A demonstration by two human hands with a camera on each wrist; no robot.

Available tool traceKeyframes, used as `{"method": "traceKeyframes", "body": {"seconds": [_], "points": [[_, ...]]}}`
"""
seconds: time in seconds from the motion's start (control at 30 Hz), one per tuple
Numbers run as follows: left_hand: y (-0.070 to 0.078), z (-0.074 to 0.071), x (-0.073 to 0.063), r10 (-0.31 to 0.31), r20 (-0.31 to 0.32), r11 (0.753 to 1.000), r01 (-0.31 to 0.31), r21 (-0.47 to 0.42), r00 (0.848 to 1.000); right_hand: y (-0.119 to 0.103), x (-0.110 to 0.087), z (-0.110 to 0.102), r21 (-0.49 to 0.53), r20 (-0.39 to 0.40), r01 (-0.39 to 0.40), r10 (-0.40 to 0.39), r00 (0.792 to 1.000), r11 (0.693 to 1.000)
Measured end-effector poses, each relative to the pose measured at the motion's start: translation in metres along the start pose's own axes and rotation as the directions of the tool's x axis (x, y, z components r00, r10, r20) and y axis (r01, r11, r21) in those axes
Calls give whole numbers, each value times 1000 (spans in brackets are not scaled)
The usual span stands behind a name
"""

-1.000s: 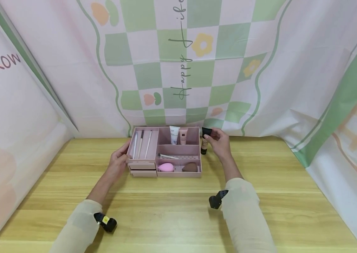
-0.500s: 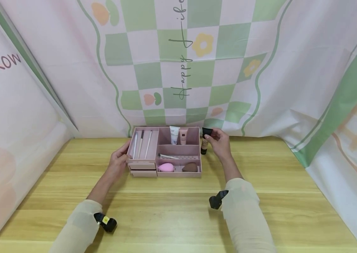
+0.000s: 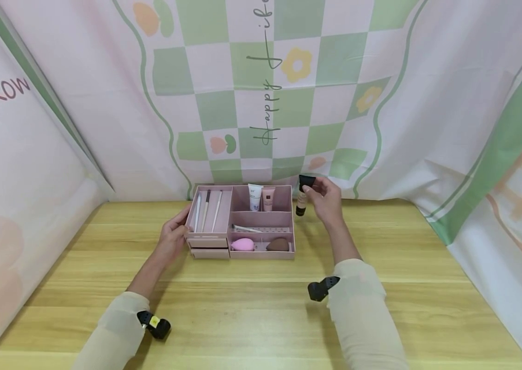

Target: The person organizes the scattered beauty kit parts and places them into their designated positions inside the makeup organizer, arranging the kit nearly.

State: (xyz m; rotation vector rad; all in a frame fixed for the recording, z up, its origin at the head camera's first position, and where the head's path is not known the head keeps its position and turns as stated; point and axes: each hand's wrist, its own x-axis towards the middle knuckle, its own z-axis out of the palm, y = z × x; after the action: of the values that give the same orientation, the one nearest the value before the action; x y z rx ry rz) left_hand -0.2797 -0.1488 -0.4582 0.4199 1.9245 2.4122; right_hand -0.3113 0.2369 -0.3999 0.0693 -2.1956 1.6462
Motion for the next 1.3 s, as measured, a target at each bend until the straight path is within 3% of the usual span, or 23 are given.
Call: {"method": "traceKeyframes", "body": {"seconds": [0.33, 0.53, 0.73, 0.93, 1.17, 1.3], "points": [[-1, 0, -1, 5, -1, 1000, -5, 2, 1000, -25, 7, -4, 16, -1, 31, -31, 1000, 999], [-1, 0, -1, 11, -1, 1000, -11, 13, 1000, -41, 9, -4, 93, -14, 82, -81, 997, 992], [-1, -1, 0, -1, -9, 1000, 1, 16, 1000, -52, 11, 1, 169, 31, 81, -87, 996, 982], [-3, -1, 0, 10, -3, 1000, -10, 18, 1000, -51, 13, 9, 173, 85, 78, -94, 992, 982], [-7, -4, -2, 97, 32, 995, -98, 16, 995, -42, 15, 18, 117, 151, 50, -67, 986, 992], [-5, -3, -1, 54, 29, 998, -55, 12, 998, -36, 13, 21, 92, 168, 34, -49, 985, 995]]}}
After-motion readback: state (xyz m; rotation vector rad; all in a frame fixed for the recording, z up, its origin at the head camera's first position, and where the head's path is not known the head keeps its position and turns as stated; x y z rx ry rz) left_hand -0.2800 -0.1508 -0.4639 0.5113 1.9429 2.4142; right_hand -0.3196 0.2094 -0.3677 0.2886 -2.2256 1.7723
